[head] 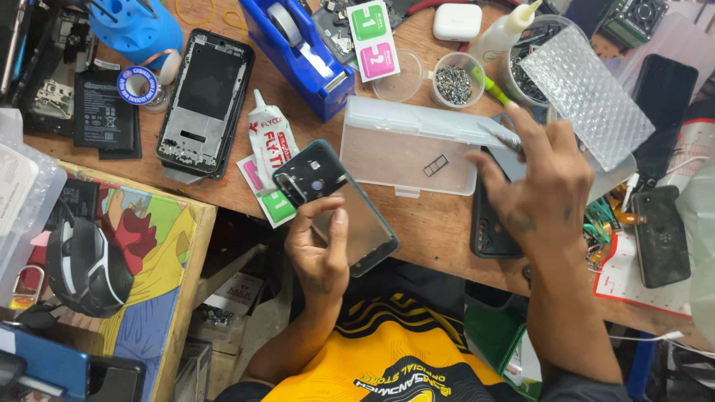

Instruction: The person holds a smartphone and uses a small screwdriver to remove screws from the back of the device. They continue to unscrew and remove components from the rear camera area while handling the phone with both hands.

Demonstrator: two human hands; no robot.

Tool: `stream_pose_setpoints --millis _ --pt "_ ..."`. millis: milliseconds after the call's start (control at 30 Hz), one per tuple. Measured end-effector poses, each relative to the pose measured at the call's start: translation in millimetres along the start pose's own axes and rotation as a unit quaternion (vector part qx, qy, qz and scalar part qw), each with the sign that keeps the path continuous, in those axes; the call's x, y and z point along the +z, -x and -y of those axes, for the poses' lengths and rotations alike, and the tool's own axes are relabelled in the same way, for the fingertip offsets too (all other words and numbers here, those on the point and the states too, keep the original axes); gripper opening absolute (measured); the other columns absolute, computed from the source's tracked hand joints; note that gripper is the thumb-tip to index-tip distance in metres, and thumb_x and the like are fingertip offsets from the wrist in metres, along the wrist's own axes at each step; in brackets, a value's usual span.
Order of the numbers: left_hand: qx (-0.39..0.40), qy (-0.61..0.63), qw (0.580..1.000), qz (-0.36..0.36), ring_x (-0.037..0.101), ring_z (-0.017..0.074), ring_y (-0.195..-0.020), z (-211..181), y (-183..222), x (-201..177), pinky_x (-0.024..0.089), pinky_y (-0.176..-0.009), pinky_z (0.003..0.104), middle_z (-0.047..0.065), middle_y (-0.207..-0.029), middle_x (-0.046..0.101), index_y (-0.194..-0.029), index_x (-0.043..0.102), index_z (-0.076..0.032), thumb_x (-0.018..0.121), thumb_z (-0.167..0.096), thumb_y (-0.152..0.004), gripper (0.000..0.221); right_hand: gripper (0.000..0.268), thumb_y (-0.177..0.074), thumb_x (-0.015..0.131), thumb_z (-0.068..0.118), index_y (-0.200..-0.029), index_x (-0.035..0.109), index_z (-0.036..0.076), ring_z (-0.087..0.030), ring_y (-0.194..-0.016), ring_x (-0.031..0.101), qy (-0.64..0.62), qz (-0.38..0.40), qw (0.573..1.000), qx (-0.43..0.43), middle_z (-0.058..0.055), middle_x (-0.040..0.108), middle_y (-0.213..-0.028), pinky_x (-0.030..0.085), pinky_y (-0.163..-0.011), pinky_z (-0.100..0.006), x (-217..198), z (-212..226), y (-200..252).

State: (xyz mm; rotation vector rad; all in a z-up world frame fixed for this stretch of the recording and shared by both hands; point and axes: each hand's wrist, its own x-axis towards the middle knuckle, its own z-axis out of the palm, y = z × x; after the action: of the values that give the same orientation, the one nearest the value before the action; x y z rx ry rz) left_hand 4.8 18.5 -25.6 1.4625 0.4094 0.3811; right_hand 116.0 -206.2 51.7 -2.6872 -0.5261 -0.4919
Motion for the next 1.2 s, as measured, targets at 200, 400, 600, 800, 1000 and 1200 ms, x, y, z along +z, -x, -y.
stream_pose_setpoints --millis 200,400,600,800,1000,1200 --pt "0.015 -0.013 1.0 0.021 0.062 0.0118 -0.102 2.7 -2.2 20.8 0.049 -0.095 0.027 0.006 -0.108 0.069 -0.115 0.069 -0.001 0.063 -0.007 -0.101 0.017 0.026 -0.094 0.089 0.006 -0.118 0.079 0.009 -0.018 -0.077 0.06 -0.075 -0.009 0.997 0.011 -0.008 0.06 -0.091 0.047 -0.067 -0.031 8.8 -19.1 -7.5" --pt "-0.02 0.004 0.999 0.029 0.06 0.0106 -0.097 8.1 -2.6 19.7 0.05 -0.092 0.026 0.006 -0.109 0.067 -0.12 0.068 -0.002 0.062 -0.01 -0.101 0.021 0.032 -0.09 0.094 0.007 -0.118 0.08 0.011 -0.013 -0.072 0.054 -0.126 -0.031 0.991 0.037 -0.006 0.059 -0.086 0.04 -0.062 -0.027 -16.5 -13.5 -3.2" --pt "-0.038 0.013 0.999 0.017 0.061 0.012 -0.1 9.7 -0.4 19.3 0.05 -0.093 0.027 0.006 -0.114 0.068 -0.119 0.067 -0.003 0.062 -0.011 -0.101 0.021 0.032 -0.085 0.094 0.008 -0.113 0.079 0.009 -0.009 -0.074 0.054 -0.211 -0.038 0.974 0.08 -0.002 0.063 -0.091 0.039 -0.058 -0.025 -21.2 -5.6 -9.7" --pt "0.009 -0.004 1.0 0.022 0.061 0.0171 -0.112 7.8 -3.1 16.9 0.047 -0.104 0.032 0.009 -0.118 0.068 -0.121 0.067 -0.003 0.062 -0.01 -0.102 0.02 0.025 -0.092 0.092 0.008 -0.113 0.079 0.004 -0.009 -0.069 0.052 -0.212 -0.003 0.971 0.112 -0.004 0.062 -0.091 0.038 -0.06 -0.026 -6.5 -18.7 -11.9" --pt "-0.013 0.031 0.999 0.024 0.063 0.0192 -0.114 3.4 -9.0 14.0 0.049 -0.105 0.032 0.012 -0.121 0.069 -0.12 0.067 -0.003 0.061 -0.01 -0.102 0.021 0.033 -0.088 0.093 0.013 -0.106 0.07 -0.003 -0.013 -0.07 0.057 -0.146 0.003 0.985 0.089 -0.008 0.063 -0.089 0.044 -0.062 -0.029 8.8 -10.7 -15.4" --pt "0.017 0.025 0.999 0.043 0.058 0.0232 -0.13 -12.2 -12.2 9.3 0.042 -0.118 0.037 0.018 -0.143 0.059 -0.159 0.036 -0.005 0.06 -0.006 -0.098 0.065 0.039 -0.086 0.093 0.017 -0.095 0.062 -0.002 -0.016 -0.065 0.063 -0.1 0.014 0.982 0.158 -0.011 0.064 -0.077 0.05 -0.059 -0.032 -0.5 19.7 19.7"
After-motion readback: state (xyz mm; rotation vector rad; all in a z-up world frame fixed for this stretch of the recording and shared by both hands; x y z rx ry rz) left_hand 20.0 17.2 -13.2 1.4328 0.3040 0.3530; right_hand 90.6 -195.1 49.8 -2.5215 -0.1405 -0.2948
